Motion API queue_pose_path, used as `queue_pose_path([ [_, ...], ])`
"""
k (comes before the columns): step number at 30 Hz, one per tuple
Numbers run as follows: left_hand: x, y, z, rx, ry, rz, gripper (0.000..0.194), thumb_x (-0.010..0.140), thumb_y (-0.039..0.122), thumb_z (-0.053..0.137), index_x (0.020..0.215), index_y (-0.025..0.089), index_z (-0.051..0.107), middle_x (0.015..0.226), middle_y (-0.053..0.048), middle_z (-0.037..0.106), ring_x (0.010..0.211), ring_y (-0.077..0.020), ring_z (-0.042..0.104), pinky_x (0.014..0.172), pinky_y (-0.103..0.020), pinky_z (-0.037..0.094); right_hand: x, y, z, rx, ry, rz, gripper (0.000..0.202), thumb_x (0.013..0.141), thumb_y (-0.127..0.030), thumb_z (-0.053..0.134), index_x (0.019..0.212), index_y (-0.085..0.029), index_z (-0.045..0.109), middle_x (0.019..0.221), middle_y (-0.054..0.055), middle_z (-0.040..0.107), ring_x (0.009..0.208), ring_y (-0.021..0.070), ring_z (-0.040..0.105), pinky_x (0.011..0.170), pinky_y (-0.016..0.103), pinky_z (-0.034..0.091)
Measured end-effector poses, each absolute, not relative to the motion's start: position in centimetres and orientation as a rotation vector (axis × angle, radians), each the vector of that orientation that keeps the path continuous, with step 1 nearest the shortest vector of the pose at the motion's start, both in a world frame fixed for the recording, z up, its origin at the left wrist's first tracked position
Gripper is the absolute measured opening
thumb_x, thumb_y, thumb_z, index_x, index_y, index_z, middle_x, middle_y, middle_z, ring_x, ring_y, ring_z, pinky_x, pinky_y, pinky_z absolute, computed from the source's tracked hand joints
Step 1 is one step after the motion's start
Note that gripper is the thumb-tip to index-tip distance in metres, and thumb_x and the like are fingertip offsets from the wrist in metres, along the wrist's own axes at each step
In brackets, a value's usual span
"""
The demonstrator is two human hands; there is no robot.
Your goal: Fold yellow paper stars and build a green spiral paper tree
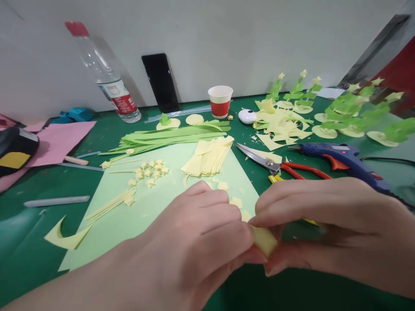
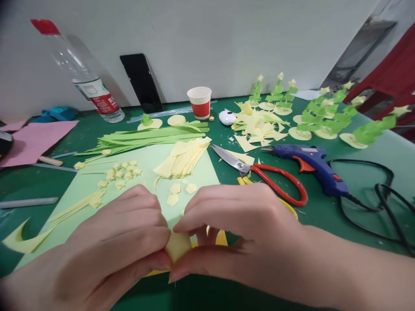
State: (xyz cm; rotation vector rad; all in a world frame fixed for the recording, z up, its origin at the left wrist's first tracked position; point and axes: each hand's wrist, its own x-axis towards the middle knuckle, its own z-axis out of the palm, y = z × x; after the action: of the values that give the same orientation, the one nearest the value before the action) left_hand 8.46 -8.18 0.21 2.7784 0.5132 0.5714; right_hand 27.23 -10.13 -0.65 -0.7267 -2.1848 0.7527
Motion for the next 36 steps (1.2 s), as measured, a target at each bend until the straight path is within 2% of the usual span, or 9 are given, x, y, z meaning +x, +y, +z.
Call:
queue_pose_path([
  [4, 8.5, -8.6, -0.1, 2.794, 0.455, 0.570, 0.038, 0.091, 0.012, 0.031, 0.059, 0.016, 0.050, 0.055, 0.001, 0.046, 0.052, -0.0119, 0.040, 0.052, -0.025, 0.033, 27.3, -10.7, -1.8, -0.796, -2.117, 0.807, 0.012, 0.078, -0.026, 0.063, 0.074, -0.016, 0.058, 0.066, -0.003, 0.060, 0.055, 0.0043, 0.056, 0.052, 0.010, 0.047],
  [7, 8.3, -9.4, -0.7, 2.810, 0.565, 0.654, 0.041, 0.090, 0.011, 0.025, 0.056, 0.016, 0.047, 0.057, -0.001, 0.044, 0.055, -0.0137, 0.039, 0.055, -0.027, 0.036, 27.4, -10.8, -2.0, -0.814, -2.094, 0.793, 0.014, 0.080, -0.028, 0.061, 0.074, -0.016, 0.058, 0.066, -0.003, 0.060, 0.054, 0.0042, 0.054, 0.051, 0.010, 0.046],
  [12, 7.8, -9.2, -0.5, 2.755, 0.529, 0.588, 0.030, 0.088, 0.010, 0.031, 0.063, 0.017, 0.045, 0.060, 0.000, 0.044, 0.057, -0.0132, 0.039, 0.058, -0.027, 0.037, 27.7, -9.9, -0.7, -0.651, -2.238, 0.878, 0.010, 0.075, -0.017, 0.065, 0.079, -0.009, 0.060, 0.071, 0.003, 0.063, 0.063, 0.0083, 0.059, 0.058, 0.014, 0.050],
  [16, 8.0, -8.2, 0.4, 2.729, 0.443, 0.582, 0.028, 0.090, 0.013, 0.034, 0.066, 0.017, 0.047, 0.060, 0.002, 0.046, 0.056, -0.0109, 0.041, 0.057, -0.023, 0.037, 28.1, -9.3, -0.4, -0.563, -2.176, 1.056, 0.008, 0.078, -0.009, 0.060, 0.085, -0.009, 0.059, 0.074, 0.003, 0.064, 0.065, 0.0064, 0.059, 0.061, 0.012, 0.050],
  [20, 8.3, -7.8, 0.2, 2.713, 0.412, 0.646, 0.032, 0.093, 0.017, 0.030, 0.066, 0.016, 0.049, 0.059, 0.002, 0.049, 0.055, -0.0108, 0.043, 0.055, -0.023, 0.037, 28.2, -9.0, -1.1, -0.684, -2.068, 1.210, 0.019, 0.071, -0.015, 0.069, 0.088, -0.011, 0.061, 0.074, -0.001, 0.060, 0.061, 0.0057, 0.058, 0.057, 0.013, 0.050],
  [23, 8.2, -7.8, -0.5, 2.730, 0.498, 0.725, 0.027, 0.092, 0.016, 0.035, 0.069, 0.017, 0.050, 0.060, 0.002, 0.050, 0.057, -0.0118, 0.044, 0.055, -0.025, 0.035, 28.2, -8.9, -1.4, -0.671, -2.072, 1.160, 0.024, 0.071, -0.016, 0.070, 0.093, -0.015, 0.062, 0.075, -0.002, 0.060, 0.066, 0.0062, 0.058, 0.061, 0.014, 0.050],
  [28, 7.8, -7.9, -0.7, 2.755, 0.537, 0.846, 0.020, 0.091, 0.011, 0.033, 0.079, 0.014, 0.050, 0.064, 0.001, 0.052, 0.058, -0.0113, 0.044, 0.054, -0.026, 0.032, 27.9, -9.0, -1.1, -0.699, -2.079, 1.059, 0.009, 0.078, -0.014, 0.061, 0.087, -0.013, 0.064, 0.072, 0.000, 0.063, 0.063, 0.0068, 0.059, 0.055, 0.011, 0.048],
  [32, 7.8, -7.9, -0.5, 2.857, 0.536, 0.736, 0.017, 0.092, 0.019, 0.034, 0.081, 0.015, 0.046, 0.067, 0.001, 0.052, 0.059, -0.0124, 0.044, 0.056, -0.028, 0.031, 27.8, -9.0, -0.8, -0.822, -2.032, 1.110, 0.005, 0.077, -0.017, 0.063, 0.077, -0.012, 0.063, 0.065, -0.001, 0.062, 0.053, 0.0053, 0.057, 0.048, 0.009, 0.047],
  [36, 7.8, -7.8, -0.8, 2.896, 0.569, 0.699, 0.025, 0.095, 0.024, 0.030, 0.078, 0.016, 0.046, 0.063, 0.002, 0.051, 0.057, -0.0125, 0.043, 0.057, -0.029, 0.029, 27.8, -9.2, -0.9, -0.803, -2.077, 1.052, 0.006, 0.077, -0.018, 0.064, 0.076, -0.012, 0.061, 0.066, -0.001, 0.061, 0.057, 0.0052, 0.056, 0.050, 0.010, 0.046],
])
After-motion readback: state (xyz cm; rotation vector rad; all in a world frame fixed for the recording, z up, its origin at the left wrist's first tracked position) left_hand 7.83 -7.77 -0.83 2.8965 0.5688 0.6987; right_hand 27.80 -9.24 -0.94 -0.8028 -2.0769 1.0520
